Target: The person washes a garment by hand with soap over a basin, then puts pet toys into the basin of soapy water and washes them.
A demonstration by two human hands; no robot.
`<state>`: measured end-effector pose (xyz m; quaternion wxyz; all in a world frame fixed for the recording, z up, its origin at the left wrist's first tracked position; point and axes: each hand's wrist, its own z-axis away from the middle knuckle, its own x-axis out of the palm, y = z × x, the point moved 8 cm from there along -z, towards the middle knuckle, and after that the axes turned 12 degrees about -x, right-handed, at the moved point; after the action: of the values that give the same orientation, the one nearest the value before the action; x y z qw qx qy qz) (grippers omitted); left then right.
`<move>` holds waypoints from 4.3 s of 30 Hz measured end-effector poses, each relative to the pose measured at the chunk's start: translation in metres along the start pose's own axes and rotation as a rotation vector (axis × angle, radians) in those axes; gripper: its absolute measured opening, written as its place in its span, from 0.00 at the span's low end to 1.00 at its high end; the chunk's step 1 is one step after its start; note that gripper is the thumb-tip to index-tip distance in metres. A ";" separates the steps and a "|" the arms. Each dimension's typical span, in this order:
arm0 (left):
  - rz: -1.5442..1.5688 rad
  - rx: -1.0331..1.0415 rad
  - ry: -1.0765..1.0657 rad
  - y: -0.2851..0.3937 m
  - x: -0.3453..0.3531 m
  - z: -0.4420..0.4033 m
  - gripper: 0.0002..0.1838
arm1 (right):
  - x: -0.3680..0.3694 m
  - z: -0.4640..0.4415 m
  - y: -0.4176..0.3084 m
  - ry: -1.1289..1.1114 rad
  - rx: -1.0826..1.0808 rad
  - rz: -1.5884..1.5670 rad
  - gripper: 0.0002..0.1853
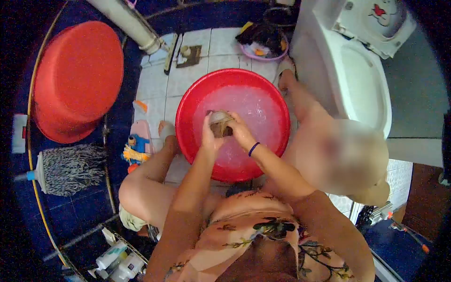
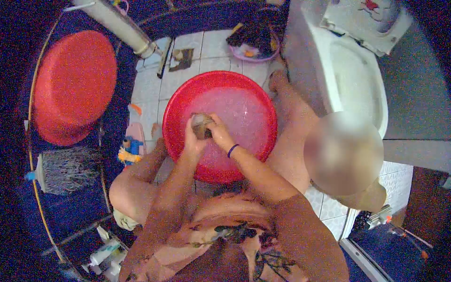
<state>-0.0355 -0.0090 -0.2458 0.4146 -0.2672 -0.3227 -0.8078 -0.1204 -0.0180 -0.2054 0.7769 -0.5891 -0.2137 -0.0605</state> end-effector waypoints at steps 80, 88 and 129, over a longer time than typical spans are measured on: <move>-0.770 0.302 -0.235 0.095 0.163 0.117 0.12 | -0.300 -0.170 -0.346 0.354 -0.444 1.784 0.34; -0.373 0.638 -0.193 0.174 0.140 0.185 0.12 | -0.118 -0.117 -0.360 0.328 -0.987 2.083 0.35; -1.170 0.271 1.596 0.258 -0.377 0.126 0.29 | -0.059 -0.052 -0.026 -0.865 -0.163 1.469 0.15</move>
<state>0.3956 0.1565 -0.3501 0.0739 0.6043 -0.1199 -0.7842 -0.1692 -0.0839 -0.2169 0.4244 -0.6034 -0.0506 0.6733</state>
